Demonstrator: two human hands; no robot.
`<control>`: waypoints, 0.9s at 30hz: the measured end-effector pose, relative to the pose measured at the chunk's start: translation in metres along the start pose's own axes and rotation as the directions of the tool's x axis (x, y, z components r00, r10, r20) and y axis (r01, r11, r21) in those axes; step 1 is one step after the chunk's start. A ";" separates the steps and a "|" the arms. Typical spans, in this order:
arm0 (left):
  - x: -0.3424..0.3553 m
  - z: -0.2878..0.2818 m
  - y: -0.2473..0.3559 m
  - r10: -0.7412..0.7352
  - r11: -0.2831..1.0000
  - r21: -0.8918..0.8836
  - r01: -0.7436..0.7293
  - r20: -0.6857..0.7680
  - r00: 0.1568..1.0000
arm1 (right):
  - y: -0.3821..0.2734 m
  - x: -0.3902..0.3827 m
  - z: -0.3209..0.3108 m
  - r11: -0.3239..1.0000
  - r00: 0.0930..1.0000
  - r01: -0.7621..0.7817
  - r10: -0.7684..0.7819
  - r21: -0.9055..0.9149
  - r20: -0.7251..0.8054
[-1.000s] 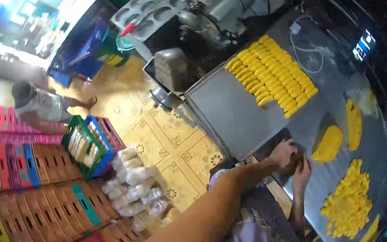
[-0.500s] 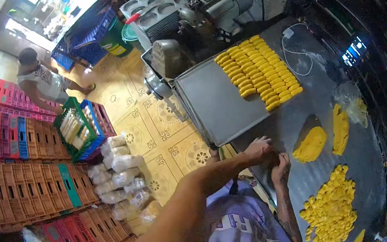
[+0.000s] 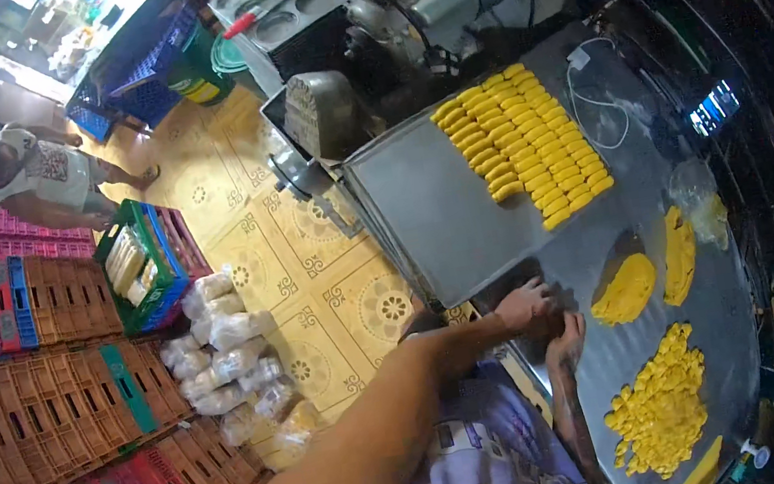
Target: Forming small pieces of yellow dough into uniform shapes on a production table.
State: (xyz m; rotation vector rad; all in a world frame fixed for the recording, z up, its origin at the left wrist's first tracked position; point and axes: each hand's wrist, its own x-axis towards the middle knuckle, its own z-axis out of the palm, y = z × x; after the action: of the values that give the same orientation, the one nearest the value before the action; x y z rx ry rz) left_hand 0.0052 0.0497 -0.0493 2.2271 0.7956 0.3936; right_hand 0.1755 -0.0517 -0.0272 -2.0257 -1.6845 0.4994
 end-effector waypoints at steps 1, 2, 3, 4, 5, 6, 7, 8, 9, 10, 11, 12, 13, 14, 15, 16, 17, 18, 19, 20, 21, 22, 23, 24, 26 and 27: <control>0.000 0.004 0.000 -0.006 1.000 0.012 0.006 0.000 1.000 | -0.002 -0.001 -0.003 0.999 1.000 -0.023 0.022 0.026 0.018; -0.001 0.007 0.000 -0.026 1.000 -0.010 0.026 -0.037 0.999 | -0.005 -0.002 -0.005 0.998 0.999 0.025 -0.026 0.062 0.018; -0.001 0.012 0.004 -0.068 0.997 -0.039 0.068 0.018 0.998 | -0.008 -0.003 -0.008 0.998 0.995 -0.041 0.036 0.048 0.093; -0.005 0.014 0.004 -0.071 0.997 0.000 0.071 -0.009 0.997 | -0.010 -0.003 -0.011 0.999 0.989 -0.035 0.029 0.042 0.144; -0.008 0.017 0.006 -0.053 0.999 0.001 0.053 -0.019 0.998 | -0.012 -0.003 -0.011 0.996 0.980 -0.085 0.082 0.012 0.180; -0.008 0.016 0.005 -0.079 0.993 0.097 0.068 0.113 0.991 | -0.013 -0.002 -0.012 0.993 0.972 -0.107 0.116 -0.055 0.203; -0.010 0.017 0.008 -0.067 0.997 0.039 0.065 0.040 0.997 | -0.013 -0.001 -0.012 0.999 0.988 -0.042 0.040 0.015 0.149; -0.010 0.016 0.008 -0.089 0.996 0.029 0.089 0.003 0.996 | -0.013 -0.001 -0.011 0.998 0.995 -0.018 0.013 0.053 0.096; -0.011 0.015 0.009 -0.135 0.991 0.014 0.136 -0.037 0.990 | -0.012 -0.001 -0.011 0.997 0.998 0.033 -0.036 0.070 0.047; -0.011 0.014 0.009 -0.123 0.991 0.047 0.125 -0.045 0.991 | -0.010 -0.001 -0.011 0.997 0.999 0.008 -0.011 0.079 0.044; -0.013 0.014 0.010 -0.141 0.987 0.072 0.144 -0.050 0.989 | -0.009 -0.002 -0.012 0.996 0.999 0.024 -0.027 0.083 0.045; -0.014 0.014 0.011 -0.115 0.991 0.066 0.118 -0.048 0.992 | -0.008 -0.003 -0.014 0.995 0.998 0.035 -0.039 0.090 0.045; -0.016 0.015 0.012 -0.144 0.977 0.156 0.142 0.000 0.990 | -0.007 -0.004 -0.017 0.993 0.994 0.061 -0.069 0.100 0.079; -0.019 0.015 0.012 -0.131 0.969 0.217 0.116 0.053 0.990 | -0.006 -0.006 -0.020 0.990 0.989 0.089 -0.101 0.112 0.107; -0.023 0.018 0.014 -0.143 0.950 0.296 0.099 0.132 0.981 | -0.006 -0.007 -0.022 0.992 0.985 0.073 -0.088 0.105 0.148; -0.024 0.018 0.013 -0.196 0.953 0.259 0.159 0.124 0.973 | -0.006 -0.006 -0.023 0.983 0.983 0.121 -0.137 0.135 0.118; -0.026 0.021 0.014 -0.147 0.962 0.240 0.132 0.043 0.988 | -0.006 -0.006 -0.023 0.980 0.983 0.135 -0.151 0.144 0.102; -0.028 0.022 0.015 -0.144 0.964 0.225 0.144 -0.017 0.989 | -0.005 -0.006 -0.022 0.981 0.985 0.127 -0.142 0.145 0.097; -0.029 0.022 0.015 -0.137 0.968 0.202 0.149 -0.072 0.988 | -0.004 -0.006 -0.021 0.977 0.985 0.154 -0.164 0.148 0.057; -0.031 0.023 0.017 -0.037 0.966 0.239 0.103 -0.269 0.962 | -0.002 -0.007 -0.019 0.977 0.987 0.154 -0.160 0.148 0.027; -0.032 0.022 0.018 -0.092 0.952 0.266 0.151 -0.223 0.971 | 0.001 -0.008 -0.017 0.978 0.989 0.146 -0.148 0.147 0.004; -0.032 0.019 0.019 -0.119 0.945 0.287 0.158 -0.151 0.981 | 0.003 -0.008 -0.012 0.959 0.994 0.085 -0.099 0.271 0.037; -0.031 0.016 0.021 -0.163 0.938 0.303 0.167 -0.039 0.986 | 0.005 -0.007 -0.009 0.925 0.997 0.004 -0.033 0.381 0.070; -0.032 0.014 0.023 -0.191 0.954 0.230 0.194 -0.036 0.981 | 0.012 -0.014 -0.012 0.964 0.991 0.073 -0.098 0.254 0.086; -0.031 0.008 0.026 -0.223 0.948 0.241 0.206 0.045 0.974 | 0.018 -0.016 -0.012 0.976 0.975 0.189 -0.200 0.104 0.102; -0.029 0.006 0.027 -0.210 0.933 0.309 0.182 0.059 0.976 | 0.021 -0.016 -0.014 0.971 0.970 0.223 -0.230 0.088 0.077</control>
State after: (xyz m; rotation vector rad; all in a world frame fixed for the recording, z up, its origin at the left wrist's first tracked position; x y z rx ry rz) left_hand -0.0027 0.0132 -0.0347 2.3945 1.0782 0.0740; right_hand 0.1975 -0.0724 -0.0275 -1.7505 -1.8889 0.5718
